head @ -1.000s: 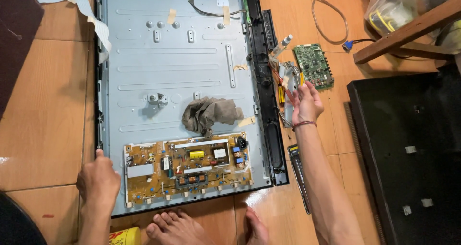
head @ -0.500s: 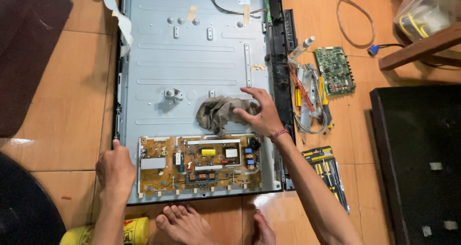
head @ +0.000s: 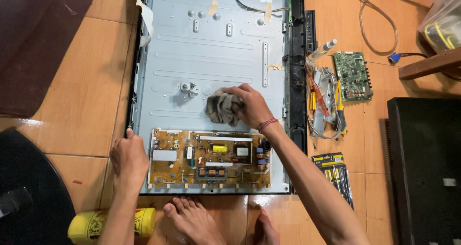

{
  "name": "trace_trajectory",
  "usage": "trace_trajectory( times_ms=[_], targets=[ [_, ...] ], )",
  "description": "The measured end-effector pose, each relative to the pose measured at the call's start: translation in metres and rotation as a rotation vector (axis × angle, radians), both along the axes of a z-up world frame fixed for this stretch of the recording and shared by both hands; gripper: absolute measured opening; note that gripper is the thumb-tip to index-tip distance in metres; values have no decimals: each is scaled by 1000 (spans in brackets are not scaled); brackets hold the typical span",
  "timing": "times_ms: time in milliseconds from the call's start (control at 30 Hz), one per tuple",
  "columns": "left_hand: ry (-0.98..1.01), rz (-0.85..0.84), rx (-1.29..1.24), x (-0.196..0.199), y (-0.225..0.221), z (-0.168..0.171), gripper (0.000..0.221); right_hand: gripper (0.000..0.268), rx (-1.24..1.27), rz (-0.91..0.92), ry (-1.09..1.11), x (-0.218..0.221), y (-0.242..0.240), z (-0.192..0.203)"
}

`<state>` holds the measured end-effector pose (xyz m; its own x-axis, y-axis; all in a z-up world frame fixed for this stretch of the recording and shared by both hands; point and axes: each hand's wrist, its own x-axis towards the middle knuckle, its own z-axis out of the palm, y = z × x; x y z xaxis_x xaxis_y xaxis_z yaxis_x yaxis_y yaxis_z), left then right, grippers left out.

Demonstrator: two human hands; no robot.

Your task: The person cleans the interior chassis of a television with a cloth and presses on components by hand.

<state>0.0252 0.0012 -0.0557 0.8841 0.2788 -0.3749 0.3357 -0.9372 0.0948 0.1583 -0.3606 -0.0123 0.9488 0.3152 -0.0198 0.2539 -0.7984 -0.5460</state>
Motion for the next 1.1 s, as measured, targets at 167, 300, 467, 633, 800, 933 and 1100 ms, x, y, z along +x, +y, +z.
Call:
trace_trajectory(
  times_ms=[167,300,467,633,800,933,1100],
  targets=[
    [-59,-31,-20,0,-4,7,59,50,-16,241,-54,-24,54,26],
    [-40,12,-42,-5,-2,7,62,44,-163,315,-156,-40,73,15],
    [-14,73,-74,1,-16,45,68,41,-239,255,-261,-13,46,-43],
    [5,152,-136,5,-22,69,69,42,-173,-128,-42,32,-5,-39],
    [7,112,-119,5,-20,50,66,46,-181,-115,-130,43,-17,-25],
    [-58,-14,-36,-3,-8,0,63,42,-110,186,-159,-3,40,-6],
    [-81,64,-50,-2,-12,7,68,21,-307,402,-402,11,50,-32]
  ],
)
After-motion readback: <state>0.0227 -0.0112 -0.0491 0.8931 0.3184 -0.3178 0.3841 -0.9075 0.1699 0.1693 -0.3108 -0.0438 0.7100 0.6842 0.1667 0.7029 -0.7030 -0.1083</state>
